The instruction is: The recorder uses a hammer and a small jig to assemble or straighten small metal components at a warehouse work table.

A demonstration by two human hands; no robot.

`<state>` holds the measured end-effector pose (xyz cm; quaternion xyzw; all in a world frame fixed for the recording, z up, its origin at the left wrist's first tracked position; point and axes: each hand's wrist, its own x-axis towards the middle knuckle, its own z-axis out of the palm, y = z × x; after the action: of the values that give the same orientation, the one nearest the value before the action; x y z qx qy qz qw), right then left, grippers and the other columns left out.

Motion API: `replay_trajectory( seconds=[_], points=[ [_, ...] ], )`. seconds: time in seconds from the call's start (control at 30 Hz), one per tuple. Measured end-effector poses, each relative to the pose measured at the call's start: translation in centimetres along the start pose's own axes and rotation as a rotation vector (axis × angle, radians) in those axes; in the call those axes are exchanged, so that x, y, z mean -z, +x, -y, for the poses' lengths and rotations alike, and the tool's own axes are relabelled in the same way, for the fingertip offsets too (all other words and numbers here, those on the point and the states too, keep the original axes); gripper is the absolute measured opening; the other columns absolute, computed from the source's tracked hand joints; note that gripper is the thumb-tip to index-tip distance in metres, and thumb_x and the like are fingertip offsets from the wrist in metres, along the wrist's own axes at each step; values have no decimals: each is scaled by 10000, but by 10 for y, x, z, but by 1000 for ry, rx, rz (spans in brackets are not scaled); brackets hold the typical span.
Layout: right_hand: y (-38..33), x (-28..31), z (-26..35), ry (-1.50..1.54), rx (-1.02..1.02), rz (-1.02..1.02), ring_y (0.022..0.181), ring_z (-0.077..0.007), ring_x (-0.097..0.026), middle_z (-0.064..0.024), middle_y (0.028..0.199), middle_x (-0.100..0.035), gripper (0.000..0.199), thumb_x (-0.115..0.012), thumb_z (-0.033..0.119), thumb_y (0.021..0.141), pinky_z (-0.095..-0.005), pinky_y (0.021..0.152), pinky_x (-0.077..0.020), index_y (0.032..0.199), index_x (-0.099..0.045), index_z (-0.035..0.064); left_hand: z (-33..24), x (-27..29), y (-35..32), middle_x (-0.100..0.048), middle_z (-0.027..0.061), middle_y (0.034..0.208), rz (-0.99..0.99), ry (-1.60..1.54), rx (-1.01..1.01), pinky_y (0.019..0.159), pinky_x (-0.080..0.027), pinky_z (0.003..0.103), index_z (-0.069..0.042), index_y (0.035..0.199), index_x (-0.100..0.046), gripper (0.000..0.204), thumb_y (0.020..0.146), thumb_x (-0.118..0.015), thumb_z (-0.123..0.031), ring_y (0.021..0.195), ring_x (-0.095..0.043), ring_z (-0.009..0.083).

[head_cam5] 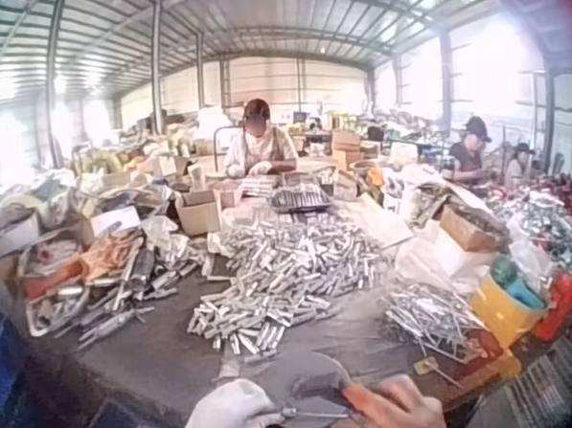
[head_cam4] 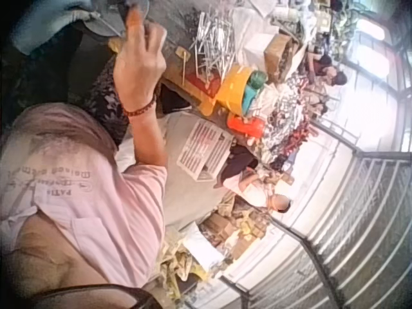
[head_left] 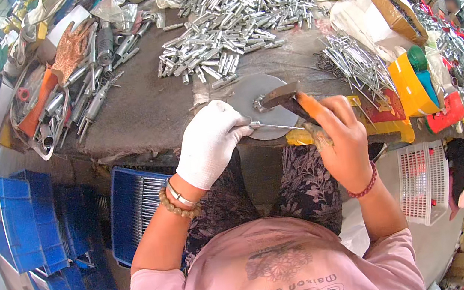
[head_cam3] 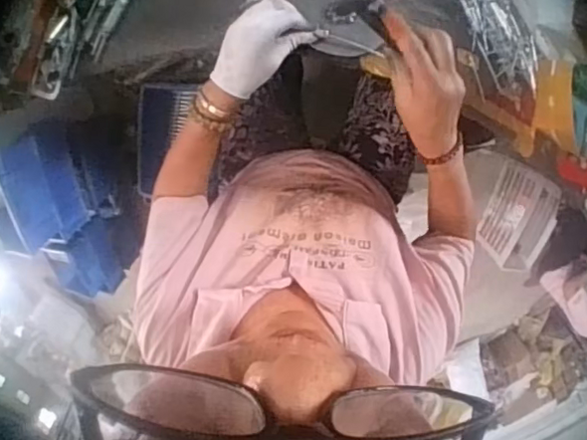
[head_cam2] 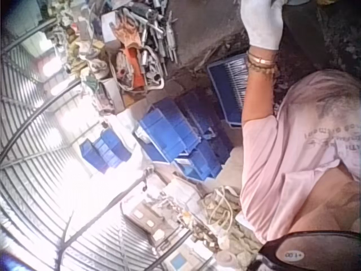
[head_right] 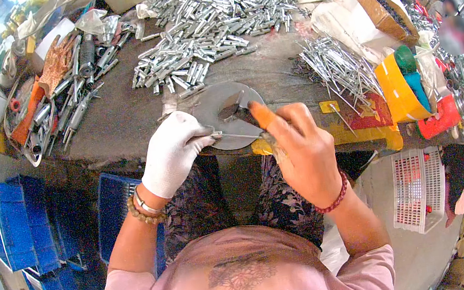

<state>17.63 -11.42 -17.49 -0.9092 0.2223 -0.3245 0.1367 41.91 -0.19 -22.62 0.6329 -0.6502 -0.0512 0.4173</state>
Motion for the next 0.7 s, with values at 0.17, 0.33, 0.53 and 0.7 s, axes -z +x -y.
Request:
replay_trajectory(
  seconds=[0.17,0.33,0.53,0.7],
  points=[
    [-7,-13,6,83,57,85,983,-363,-691,-174,1094,-656,614,-676,-122,818,-436,859,-579,1392,-734,87,-4,12,-11,-672,123,919,-54,183,-37,861,-545,473,-98,927,-736,140,860,-810,-196,925,-657,373],
    [-11,-15,-19,-52,-50,34,1101,-358,-688,-183,1186,-729,497,-677,-24,909,-450,976,-547,1406,-672,-24,11,-27,1,-636,160,905,-96,54,-122,821,-546,497,-115,925,-717,115,838,-739,-187,901,-649,389],
    [13,-3,-30,-182,175,220,1148,-457,-655,-260,1284,-707,399,-653,212,1005,-526,1017,-513,1351,-735,31,7,-37,-3,-661,142,886,-150,-21,-30,812,-561,486,-93,777,-774,196,767,-849,-274,915,-674,373],
    [10,-4,8,-414,100,265,1166,-421,-656,-224,1211,-715,318,-688,287,1009,-505,984,-530,1210,-774,56,13,-33,-4,-661,129,897,-167,-50,-1,808,-564,483,-113,777,-796,173,750,-873,-266,925,-678,354]
  ],
)
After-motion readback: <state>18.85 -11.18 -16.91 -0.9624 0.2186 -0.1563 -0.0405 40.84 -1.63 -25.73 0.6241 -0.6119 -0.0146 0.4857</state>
